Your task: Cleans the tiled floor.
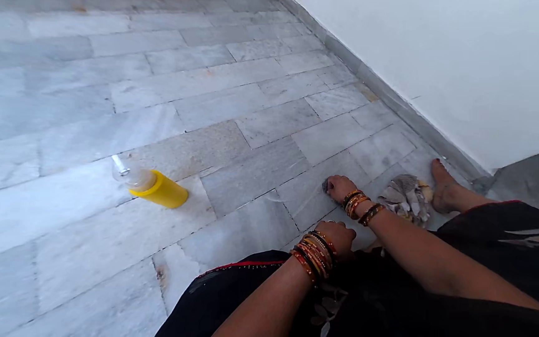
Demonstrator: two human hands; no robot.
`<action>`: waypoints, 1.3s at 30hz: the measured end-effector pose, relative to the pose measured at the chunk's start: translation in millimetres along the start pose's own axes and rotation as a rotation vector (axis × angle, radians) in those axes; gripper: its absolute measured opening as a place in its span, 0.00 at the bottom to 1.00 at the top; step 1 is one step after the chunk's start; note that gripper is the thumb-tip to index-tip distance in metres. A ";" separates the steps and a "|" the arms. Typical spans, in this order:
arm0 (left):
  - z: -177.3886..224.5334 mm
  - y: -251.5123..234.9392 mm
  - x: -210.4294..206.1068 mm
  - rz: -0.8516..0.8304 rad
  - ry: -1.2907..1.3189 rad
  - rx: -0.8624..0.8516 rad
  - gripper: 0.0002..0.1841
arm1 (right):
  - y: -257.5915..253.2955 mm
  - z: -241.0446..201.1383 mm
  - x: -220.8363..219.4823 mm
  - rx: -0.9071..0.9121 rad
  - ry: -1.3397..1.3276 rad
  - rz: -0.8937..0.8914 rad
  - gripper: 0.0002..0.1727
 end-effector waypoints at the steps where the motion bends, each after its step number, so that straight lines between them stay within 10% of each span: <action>1: -0.2 -0.4 -1.5 -0.006 0.002 -0.001 0.30 | -3.9 -0.2 3.3 -0.010 0.009 -0.019 0.14; 18: 2.7 5.1 -6.1 0.024 -0.048 0.023 0.29 | 7.3 -5.9 2.0 -0.081 -0.009 0.152 0.14; 30: 13.2 11.6 -1.6 0.016 -0.031 -0.004 0.30 | 78.1 12.8 -64.4 0.482 0.040 0.312 0.28; 39: 1.5 3.9 -1.8 0.004 -0.014 0.002 0.30 | -11.2 5.4 1.1 0.122 0.205 0.124 0.38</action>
Point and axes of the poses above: each hand's wrist, its own y-axis away from the middle knuckle, its own x-axis out of the back of the hand, z = x × y, the point moved 7 cm from there along -y, towards the middle knuckle, and after that the axes turned 1 degree about z, right-handed, at the moved point
